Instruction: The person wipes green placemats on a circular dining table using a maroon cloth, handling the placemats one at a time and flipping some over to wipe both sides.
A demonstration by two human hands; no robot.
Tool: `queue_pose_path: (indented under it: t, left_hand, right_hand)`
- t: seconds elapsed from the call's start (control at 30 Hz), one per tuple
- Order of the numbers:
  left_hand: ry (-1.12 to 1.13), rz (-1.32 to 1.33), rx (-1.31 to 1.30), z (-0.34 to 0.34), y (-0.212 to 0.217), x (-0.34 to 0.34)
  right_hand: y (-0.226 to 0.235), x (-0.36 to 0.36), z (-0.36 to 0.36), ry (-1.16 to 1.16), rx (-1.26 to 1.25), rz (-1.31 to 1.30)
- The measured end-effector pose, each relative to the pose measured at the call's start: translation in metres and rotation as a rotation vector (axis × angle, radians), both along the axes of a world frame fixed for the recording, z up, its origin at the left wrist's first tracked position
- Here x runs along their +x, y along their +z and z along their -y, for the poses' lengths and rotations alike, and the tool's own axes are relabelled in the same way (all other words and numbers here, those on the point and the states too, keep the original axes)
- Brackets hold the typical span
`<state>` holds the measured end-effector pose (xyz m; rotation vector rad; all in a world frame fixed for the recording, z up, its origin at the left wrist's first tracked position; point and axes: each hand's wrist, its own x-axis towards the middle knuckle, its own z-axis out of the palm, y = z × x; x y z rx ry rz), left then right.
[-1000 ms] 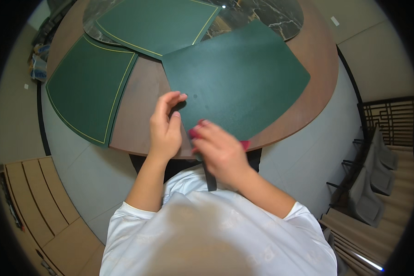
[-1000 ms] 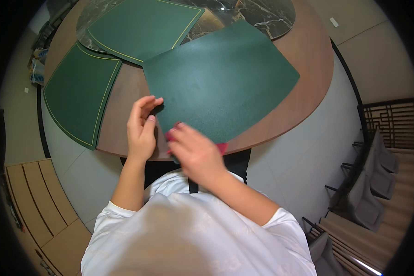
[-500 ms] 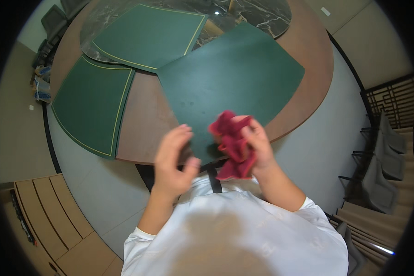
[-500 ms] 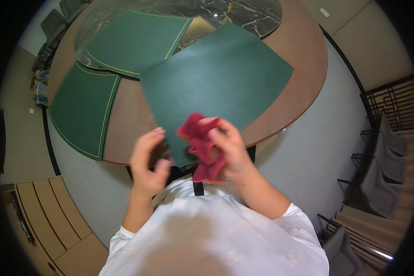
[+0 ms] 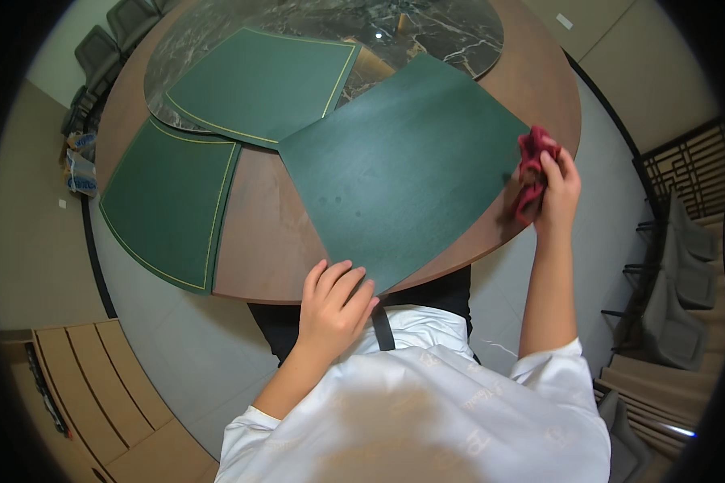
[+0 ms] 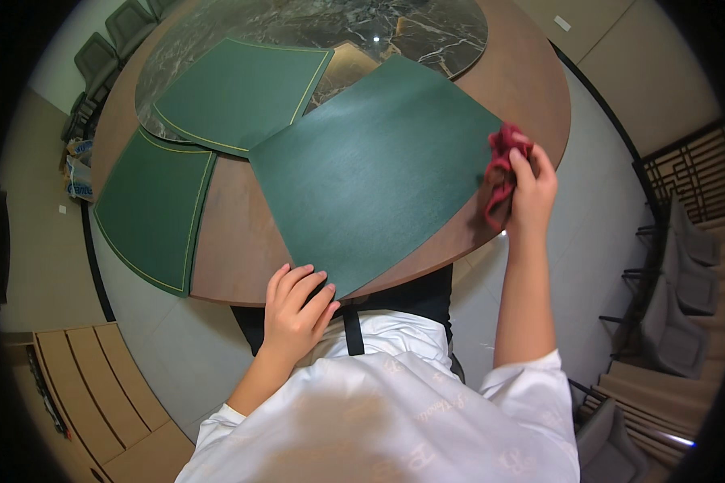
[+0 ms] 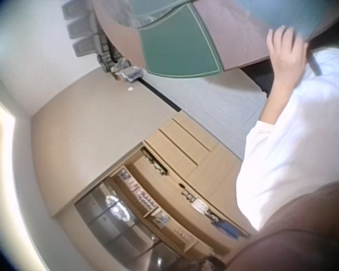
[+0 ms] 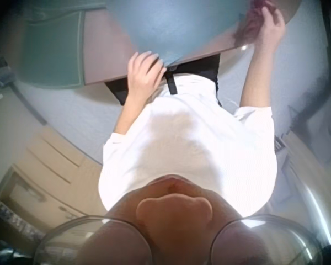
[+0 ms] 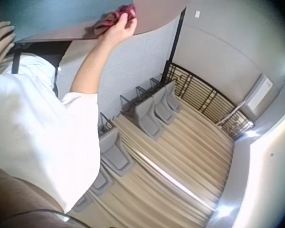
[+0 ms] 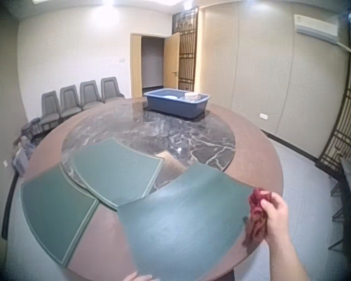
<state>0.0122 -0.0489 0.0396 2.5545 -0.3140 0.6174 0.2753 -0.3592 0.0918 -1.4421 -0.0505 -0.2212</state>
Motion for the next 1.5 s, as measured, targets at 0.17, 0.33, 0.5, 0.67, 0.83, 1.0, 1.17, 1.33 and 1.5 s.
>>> queue_pose_path:
  t: [0.17, 0.33, 0.5, 0.67, 0.83, 1.0, 1.17, 1.33, 1.5]
  left_hand:
    - [0.056, 0.058, -0.01, -0.004, -0.015, -0.014]
    - [0.11, 0.104, -0.027, -0.008, -0.027, -0.022]
    - [0.132, 0.211, -0.103, -0.009, -0.051, -0.021]
    - [0.123, 0.281, -0.103, -0.01, -0.061, -0.02]
    - [0.149, 0.358, -0.042, -0.009, -0.072, -0.017]
    - [0.239, 0.536, 0.086, -0.001, -0.108, -0.007]
    - [0.317, 0.592, 0.151, 0.002, -0.122, -0.004]
    - [0.25, 0.542, 0.179, -0.003, -0.117, -0.008]
    - [0.284, 0.528, 0.162, 0.002, -0.116, -0.009]
  right_hand:
    - [-0.022, 0.117, -0.016, -0.12, -0.621, 0.361]
    - [-0.057, 0.176, -0.041, -0.095, -1.099, 0.273]
    - [-0.068, 0.179, -0.041, -0.029, -1.19, 0.286]
    - [-0.079, 0.152, -0.043, 0.029, -1.137, 0.459]
    - [-0.046, 0.022, -0.114, 0.342, -0.972, 0.573]
    - [-0.042, -0.098, -0.181, 0.725, -0.786, 0.767]
    - [-0.054, -0.117, -0.204, 0.863, -0.689, 0.904]
    - [-0.052, -0.095, -0.212, 0.921, -0.67, 0.95]
    - [-0.049, -0.057, -0.223, 0.849, -0.723, 0.952]
